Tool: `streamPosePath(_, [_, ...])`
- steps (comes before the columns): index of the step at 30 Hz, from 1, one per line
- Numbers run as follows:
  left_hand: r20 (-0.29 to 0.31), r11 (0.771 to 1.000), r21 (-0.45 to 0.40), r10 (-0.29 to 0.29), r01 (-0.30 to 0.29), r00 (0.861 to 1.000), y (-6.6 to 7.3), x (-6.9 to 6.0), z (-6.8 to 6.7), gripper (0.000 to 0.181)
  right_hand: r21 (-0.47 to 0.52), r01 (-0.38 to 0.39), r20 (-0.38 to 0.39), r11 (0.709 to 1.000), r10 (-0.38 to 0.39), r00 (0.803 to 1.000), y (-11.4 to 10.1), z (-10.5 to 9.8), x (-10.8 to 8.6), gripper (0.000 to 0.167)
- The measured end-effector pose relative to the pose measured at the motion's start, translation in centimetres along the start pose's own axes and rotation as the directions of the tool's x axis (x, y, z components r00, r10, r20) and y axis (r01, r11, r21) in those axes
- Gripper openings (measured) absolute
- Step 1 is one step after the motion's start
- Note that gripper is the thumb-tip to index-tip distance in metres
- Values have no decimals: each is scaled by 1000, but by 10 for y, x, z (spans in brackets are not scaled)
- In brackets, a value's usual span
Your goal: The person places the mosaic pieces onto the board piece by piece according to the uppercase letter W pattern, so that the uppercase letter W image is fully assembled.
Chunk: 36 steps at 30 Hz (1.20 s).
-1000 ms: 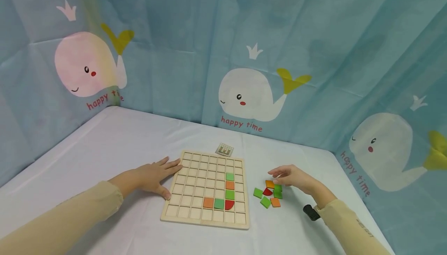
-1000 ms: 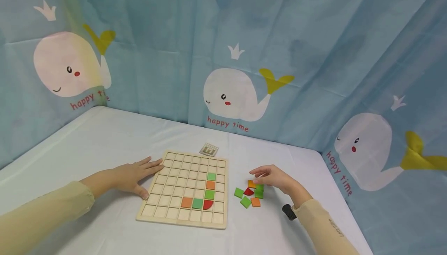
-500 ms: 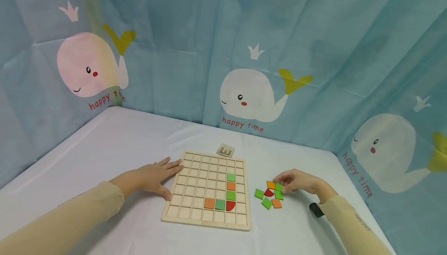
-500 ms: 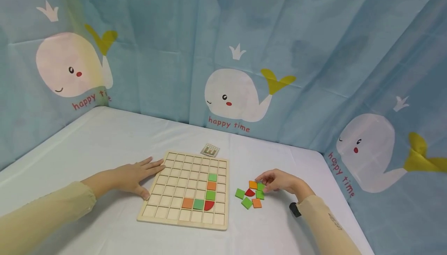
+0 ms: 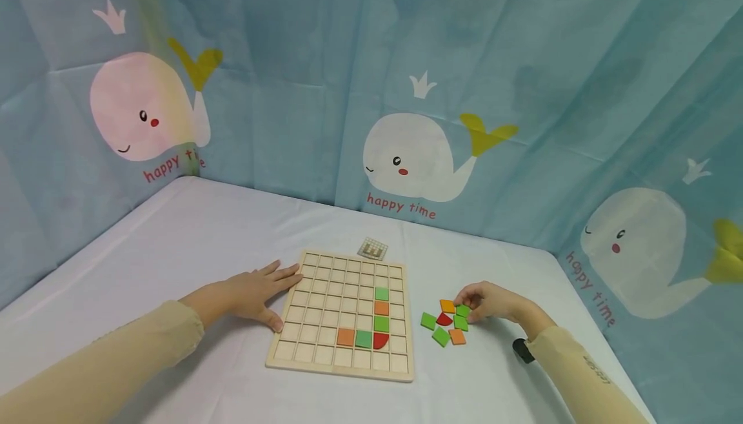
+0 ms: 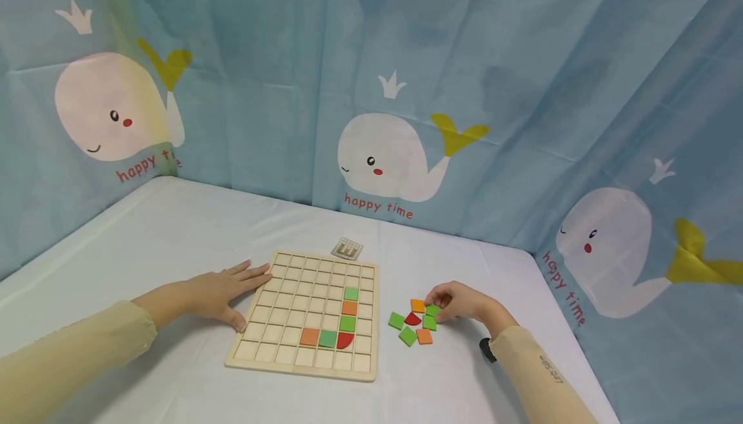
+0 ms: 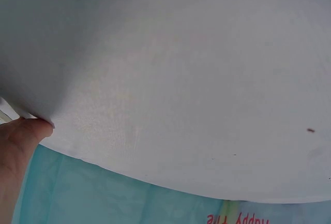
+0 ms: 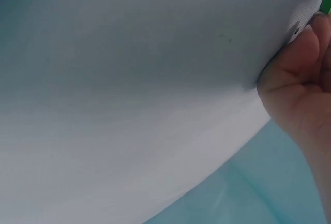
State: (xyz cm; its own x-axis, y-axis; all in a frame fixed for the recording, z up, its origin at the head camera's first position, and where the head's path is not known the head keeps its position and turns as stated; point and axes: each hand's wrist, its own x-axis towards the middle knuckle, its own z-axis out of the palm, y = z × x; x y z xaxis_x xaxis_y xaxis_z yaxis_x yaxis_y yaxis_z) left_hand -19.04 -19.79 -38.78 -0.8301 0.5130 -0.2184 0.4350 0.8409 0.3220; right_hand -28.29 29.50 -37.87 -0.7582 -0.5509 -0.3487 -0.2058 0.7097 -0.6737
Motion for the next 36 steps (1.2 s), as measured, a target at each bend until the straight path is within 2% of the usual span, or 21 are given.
streamPosePath(4, [1,1000,1,-2,2,1000,1,-1,0,105,-28,-3,-4,1000,3,1000,0,0,-1,32])
streamPosePath(12, [3,1000,5,-2,2,1000,0,0,0,105,-22,30,7,999,-30,1000,-1,1,-4,35])
streamPosePath(22, [-7,1000,11,10,-9,1000,-1,0,1,105,-46,67,-83,997,-70,994,1,8,-7,28])
streamPosePath(27, [-18,1000,7,28,-28,999,0,-1,1,104,-65,99,-104,993,-105,989,1,9,-8,25])
streamPosePath(36, [-14,1000,5,17,-17,1000,-1,-1,1,104,10,7,-126,1000,-6,992,-11,3,-16,30])
